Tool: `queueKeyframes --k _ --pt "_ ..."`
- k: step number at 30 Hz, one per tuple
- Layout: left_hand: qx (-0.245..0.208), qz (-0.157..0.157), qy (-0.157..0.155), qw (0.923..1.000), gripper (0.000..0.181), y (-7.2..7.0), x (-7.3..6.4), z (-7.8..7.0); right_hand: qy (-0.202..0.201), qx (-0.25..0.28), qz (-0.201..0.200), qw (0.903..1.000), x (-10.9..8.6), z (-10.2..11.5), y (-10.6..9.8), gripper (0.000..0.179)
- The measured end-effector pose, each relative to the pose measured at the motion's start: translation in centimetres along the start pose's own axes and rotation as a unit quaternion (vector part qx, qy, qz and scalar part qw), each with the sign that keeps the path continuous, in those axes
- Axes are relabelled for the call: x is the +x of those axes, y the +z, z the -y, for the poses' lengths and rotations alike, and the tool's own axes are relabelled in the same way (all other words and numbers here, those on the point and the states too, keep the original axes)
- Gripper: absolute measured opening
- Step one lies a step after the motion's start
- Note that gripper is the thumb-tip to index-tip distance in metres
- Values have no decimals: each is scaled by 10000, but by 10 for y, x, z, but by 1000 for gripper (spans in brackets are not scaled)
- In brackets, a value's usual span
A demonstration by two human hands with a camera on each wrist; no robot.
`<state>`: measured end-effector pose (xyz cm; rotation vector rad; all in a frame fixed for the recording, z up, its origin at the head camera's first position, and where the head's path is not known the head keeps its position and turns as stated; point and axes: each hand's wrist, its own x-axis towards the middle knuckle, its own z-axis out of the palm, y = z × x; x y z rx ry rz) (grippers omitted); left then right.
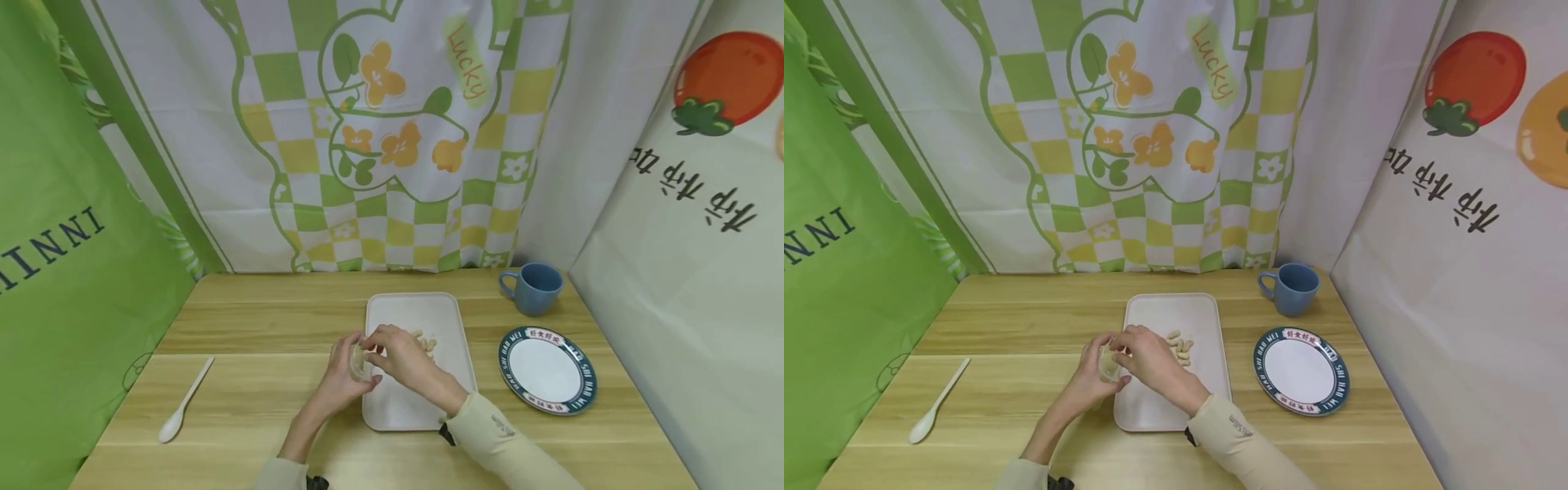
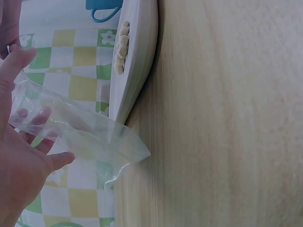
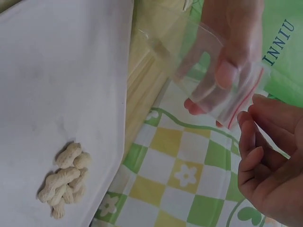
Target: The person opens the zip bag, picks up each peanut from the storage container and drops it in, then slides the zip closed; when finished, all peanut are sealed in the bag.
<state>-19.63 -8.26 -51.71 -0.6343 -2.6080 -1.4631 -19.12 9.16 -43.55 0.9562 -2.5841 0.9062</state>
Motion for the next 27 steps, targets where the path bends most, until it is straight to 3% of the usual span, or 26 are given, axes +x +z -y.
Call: queueKeyframes --k 6,9,11,13,16,19,23,27 --pt "-36 -158 329 9993 84 0 -1 2 120 112 -574 9982 -4 -4 -15 11" --pt "-52 -230 512 9984 83 -1 0 2 442 -76 -585 9973 -10 -9 -26 10" --pt "-66 -278 606 9978 83 -1 0 1 756 -153 -255 9967 -17 -14 -32 10" --pt "-59 -316 650 9974 83 -2 0 1 1118 -248 395 9926 -25 -18 -36 9" --pt "-107 -345 638 9973 83 -2 1 0 1500 -338 1551 9759 -39 -24 -38 9" --pt "-125 -333 586 9976 83 -3 1 -1 1641 -375 2371 9568 -53 -27 -37 10" --pt "-158 -299 523 9981 83 -4 1 -2 1709 -452 2822 9429 -67 -29 -35 18" --pt "-180 -283 471 9983 83 -3 0 -3 1809 -645 3014 9339 -78 -31 -33 22"
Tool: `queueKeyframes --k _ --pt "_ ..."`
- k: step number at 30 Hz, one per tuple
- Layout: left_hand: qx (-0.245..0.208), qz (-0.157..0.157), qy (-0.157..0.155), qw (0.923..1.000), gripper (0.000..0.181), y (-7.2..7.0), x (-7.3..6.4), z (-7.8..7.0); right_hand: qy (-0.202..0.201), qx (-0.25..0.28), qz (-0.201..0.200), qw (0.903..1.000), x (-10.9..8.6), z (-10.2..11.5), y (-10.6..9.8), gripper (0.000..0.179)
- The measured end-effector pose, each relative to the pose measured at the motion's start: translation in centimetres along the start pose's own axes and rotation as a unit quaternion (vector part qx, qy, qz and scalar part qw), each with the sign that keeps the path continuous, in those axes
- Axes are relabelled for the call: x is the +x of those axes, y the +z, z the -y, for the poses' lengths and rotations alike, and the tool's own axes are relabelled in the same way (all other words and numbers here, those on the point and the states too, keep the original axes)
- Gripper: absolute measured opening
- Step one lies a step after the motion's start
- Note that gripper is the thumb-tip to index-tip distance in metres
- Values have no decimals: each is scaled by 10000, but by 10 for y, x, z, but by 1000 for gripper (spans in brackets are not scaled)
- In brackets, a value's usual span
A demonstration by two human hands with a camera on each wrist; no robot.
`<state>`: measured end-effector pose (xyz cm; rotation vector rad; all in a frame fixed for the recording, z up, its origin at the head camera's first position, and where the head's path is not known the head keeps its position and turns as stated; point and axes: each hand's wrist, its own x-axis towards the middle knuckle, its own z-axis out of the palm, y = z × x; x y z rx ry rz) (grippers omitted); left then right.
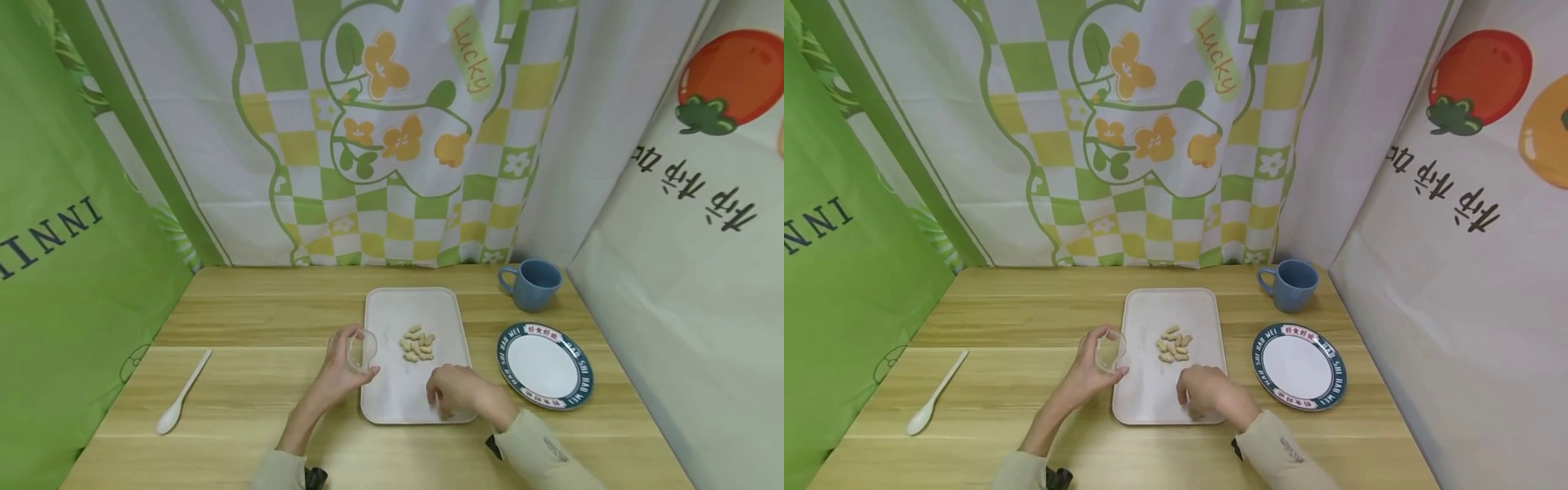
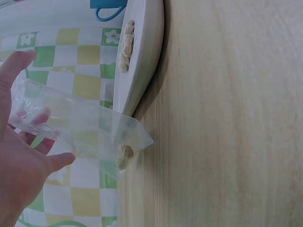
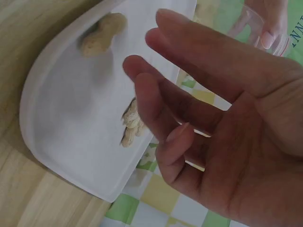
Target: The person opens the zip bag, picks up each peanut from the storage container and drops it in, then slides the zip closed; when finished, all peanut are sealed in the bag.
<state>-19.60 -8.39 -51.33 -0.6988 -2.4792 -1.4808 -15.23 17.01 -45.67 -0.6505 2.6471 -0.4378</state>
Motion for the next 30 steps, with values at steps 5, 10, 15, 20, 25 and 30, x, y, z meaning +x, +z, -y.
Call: queueKeyframes --k 5,10,15,20,25,30 --pt "-22 22 18 10000 83 1 -1 0 94 -214 86 9997 -6 -6 7 20" --pt "-14 -16 22 10000 83 1 -1 1 77 -127 29 9999 -7 -10 12 15" --pt "12 -51 -12 10000 83 1 0 2 -68 -156 -145 9998 -5 -14 16 15" --pt "23 -19 -124 9999 83 1 1 1 -322 -156 -273 9990 -4 -17 18 13" --pt "-11 11 -122 9999 83 0 1 2 -475 -86 -307 9984 -3 -20 18 13" --pt "-19 23 -50 10000 84 0 1 3 -682 115 -575 9960 -1 -25 17 13"
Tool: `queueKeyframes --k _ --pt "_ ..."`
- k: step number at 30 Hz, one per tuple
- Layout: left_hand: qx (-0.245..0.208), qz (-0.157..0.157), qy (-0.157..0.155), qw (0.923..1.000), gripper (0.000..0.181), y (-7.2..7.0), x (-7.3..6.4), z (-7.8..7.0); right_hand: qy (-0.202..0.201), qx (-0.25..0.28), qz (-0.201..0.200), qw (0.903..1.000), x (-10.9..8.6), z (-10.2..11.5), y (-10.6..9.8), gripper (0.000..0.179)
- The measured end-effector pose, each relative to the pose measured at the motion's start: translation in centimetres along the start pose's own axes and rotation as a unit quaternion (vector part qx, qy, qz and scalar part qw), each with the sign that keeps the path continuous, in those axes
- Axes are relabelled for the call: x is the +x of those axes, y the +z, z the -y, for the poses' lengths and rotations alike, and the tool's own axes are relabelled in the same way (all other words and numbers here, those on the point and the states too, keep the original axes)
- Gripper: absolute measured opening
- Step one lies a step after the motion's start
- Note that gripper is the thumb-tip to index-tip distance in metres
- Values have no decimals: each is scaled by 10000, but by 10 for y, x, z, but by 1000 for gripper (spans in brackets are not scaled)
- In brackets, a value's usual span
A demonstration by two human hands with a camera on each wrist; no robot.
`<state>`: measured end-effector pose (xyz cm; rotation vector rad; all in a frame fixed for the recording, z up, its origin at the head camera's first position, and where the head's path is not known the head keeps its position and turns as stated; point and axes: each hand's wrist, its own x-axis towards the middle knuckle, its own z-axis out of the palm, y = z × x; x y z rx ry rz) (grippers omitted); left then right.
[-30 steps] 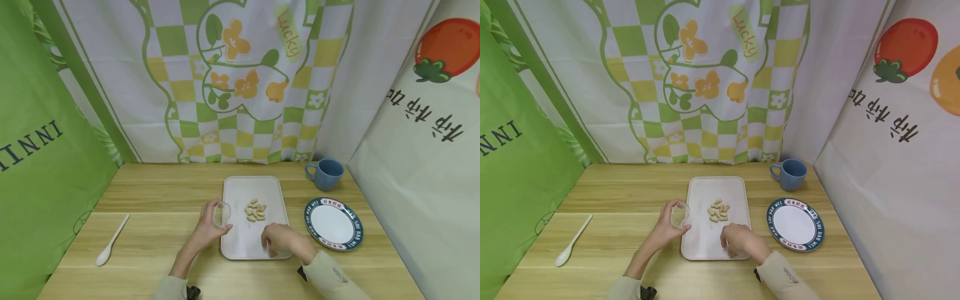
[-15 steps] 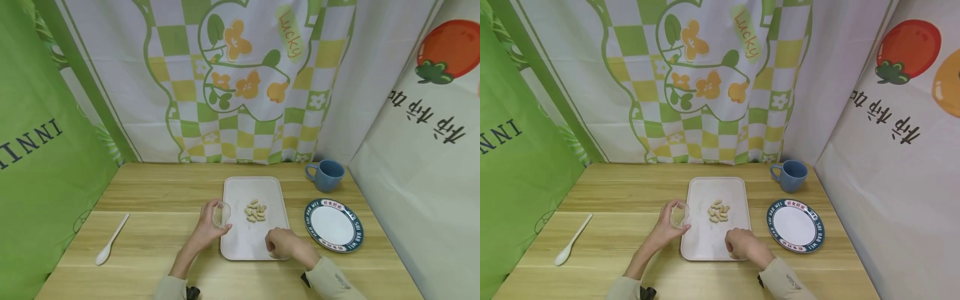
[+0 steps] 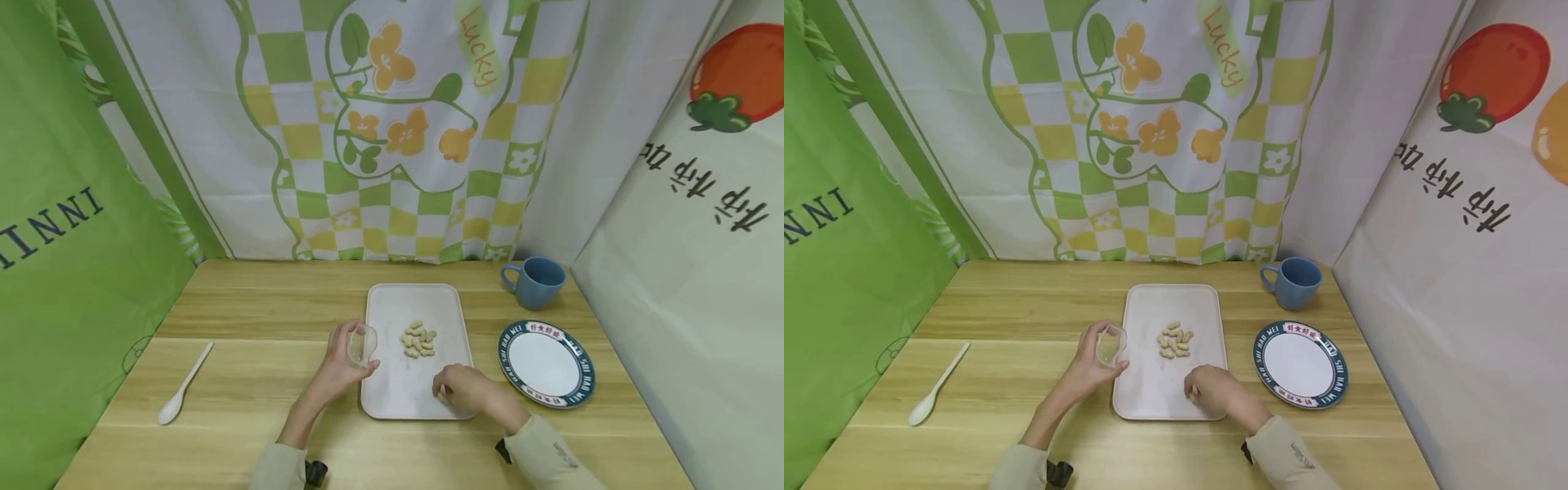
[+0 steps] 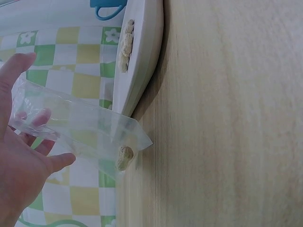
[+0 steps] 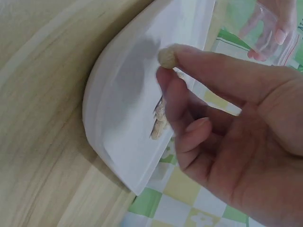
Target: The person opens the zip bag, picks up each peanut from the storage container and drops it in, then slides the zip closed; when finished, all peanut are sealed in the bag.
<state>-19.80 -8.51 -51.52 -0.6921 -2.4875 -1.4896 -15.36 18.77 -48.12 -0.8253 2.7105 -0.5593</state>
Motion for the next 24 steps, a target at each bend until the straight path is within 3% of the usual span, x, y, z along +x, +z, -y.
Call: queueKeyframes --k 8,16,24 --pt "-47 39 -43 10000 84 -1 1 0 -353 542 -1064 9922 12 -4 -2 13" --pt "-32 78 -78 9999 84 -2 2 -2 -837 1073 -2135 9674 30 15 -17 13" --pt "-16 189 -143 9997 83 -1 1 -2 -937 1475 -2798 9440 49 40 -33 13"
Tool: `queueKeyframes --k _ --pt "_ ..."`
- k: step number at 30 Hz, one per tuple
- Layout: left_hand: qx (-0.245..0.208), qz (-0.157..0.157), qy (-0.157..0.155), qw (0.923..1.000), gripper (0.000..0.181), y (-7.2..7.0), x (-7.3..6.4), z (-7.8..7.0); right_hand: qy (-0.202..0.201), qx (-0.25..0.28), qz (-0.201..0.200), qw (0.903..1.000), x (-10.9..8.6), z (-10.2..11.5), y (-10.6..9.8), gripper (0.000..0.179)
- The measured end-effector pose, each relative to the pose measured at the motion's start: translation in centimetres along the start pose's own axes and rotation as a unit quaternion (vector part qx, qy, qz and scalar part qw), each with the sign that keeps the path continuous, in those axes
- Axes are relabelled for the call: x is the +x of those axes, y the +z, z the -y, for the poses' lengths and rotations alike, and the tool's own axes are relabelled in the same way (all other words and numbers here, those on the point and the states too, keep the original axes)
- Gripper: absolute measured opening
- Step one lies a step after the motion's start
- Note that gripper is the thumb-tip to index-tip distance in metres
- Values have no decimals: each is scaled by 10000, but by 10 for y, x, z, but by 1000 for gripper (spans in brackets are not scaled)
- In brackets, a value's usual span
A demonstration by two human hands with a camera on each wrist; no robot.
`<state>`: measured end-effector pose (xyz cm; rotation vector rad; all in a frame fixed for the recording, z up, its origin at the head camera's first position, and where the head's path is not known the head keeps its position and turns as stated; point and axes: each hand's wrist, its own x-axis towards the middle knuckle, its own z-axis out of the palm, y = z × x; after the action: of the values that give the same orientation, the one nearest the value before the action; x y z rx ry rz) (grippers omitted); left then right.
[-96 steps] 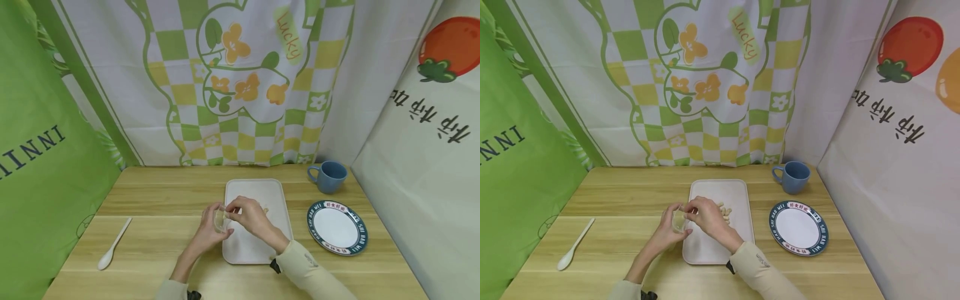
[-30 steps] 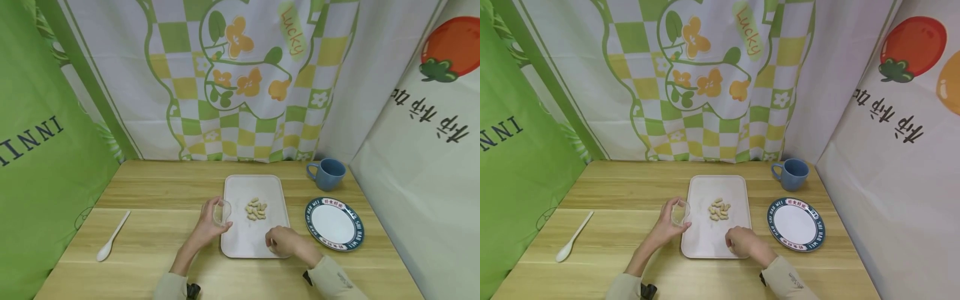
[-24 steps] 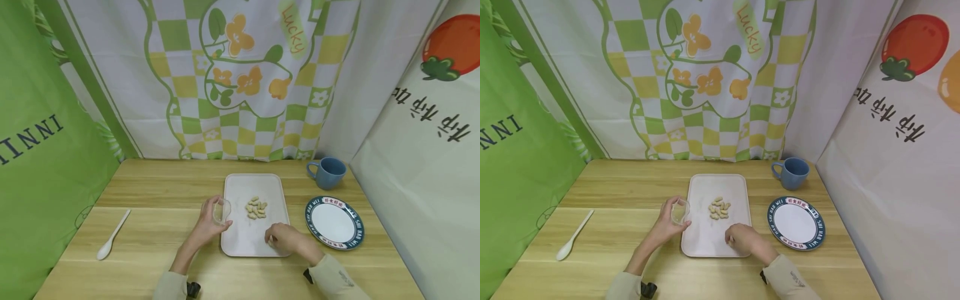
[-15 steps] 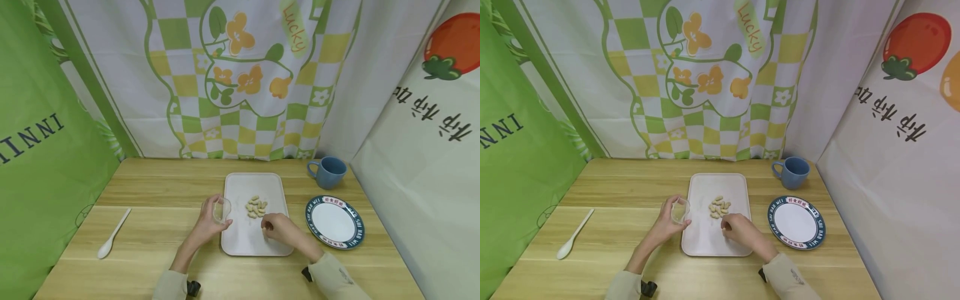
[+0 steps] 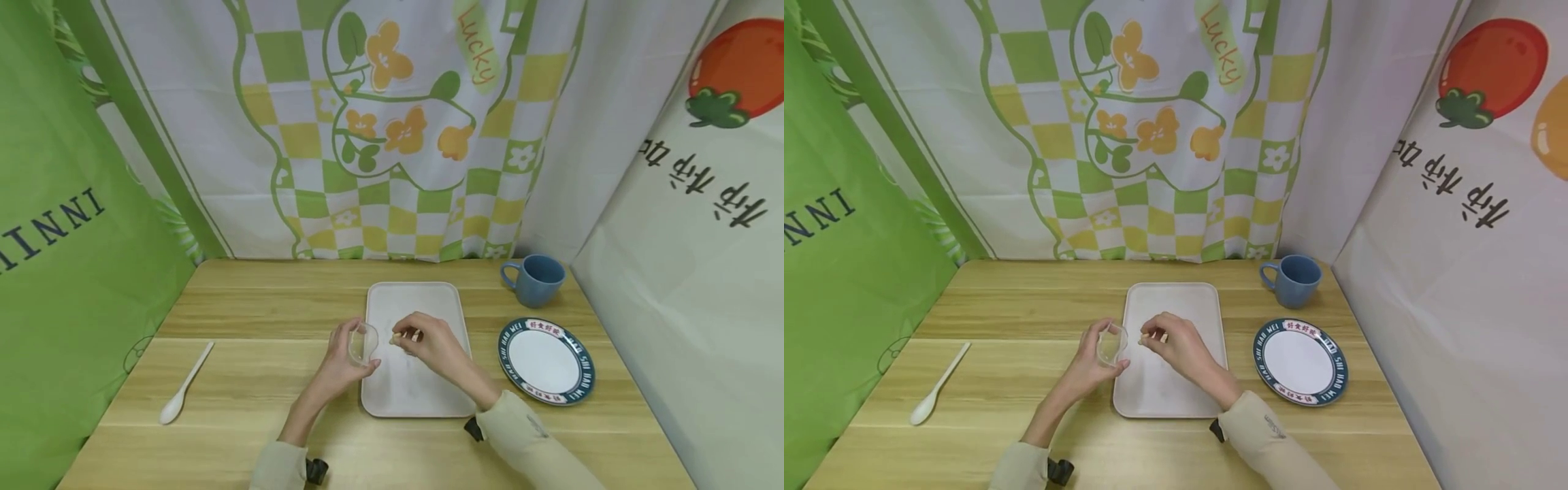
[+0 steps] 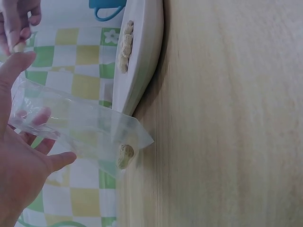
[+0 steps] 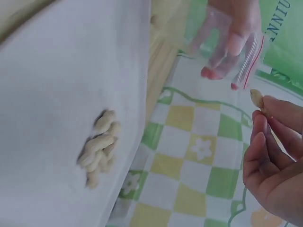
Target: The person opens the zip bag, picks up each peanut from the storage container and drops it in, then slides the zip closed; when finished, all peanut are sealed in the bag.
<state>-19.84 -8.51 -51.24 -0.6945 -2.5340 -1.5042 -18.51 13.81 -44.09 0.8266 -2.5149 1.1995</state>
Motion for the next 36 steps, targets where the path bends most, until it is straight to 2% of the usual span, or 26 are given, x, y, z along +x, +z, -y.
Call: queueKeyframes --k 5,16,25,30,33,36 --pt "7 -36 109 9999 82 1 0 -1 -151 -59 -92 9998 13 10 9 13" --pt "-28 63 -266 9996 80 0 -1 -4 -306 -548 11 9980 22 16 25 13" --pt "50 135 -472 9988 82 -1 -3 -4 -886 -741 190 9931 24 16 31 20" --pt "47 105 -273 9996 81 0 -2 -4 -573 -667 111 9961 26 11 19 15" --pt "80 -8 -62 9999 81 -1 -2 -4 -151 -782 -94 9968 28 -1 7 11" --pt "70 -68 -26 9999 81 -1 -3 -3 345 -1053 -113 9938 27 -20 -3 10"
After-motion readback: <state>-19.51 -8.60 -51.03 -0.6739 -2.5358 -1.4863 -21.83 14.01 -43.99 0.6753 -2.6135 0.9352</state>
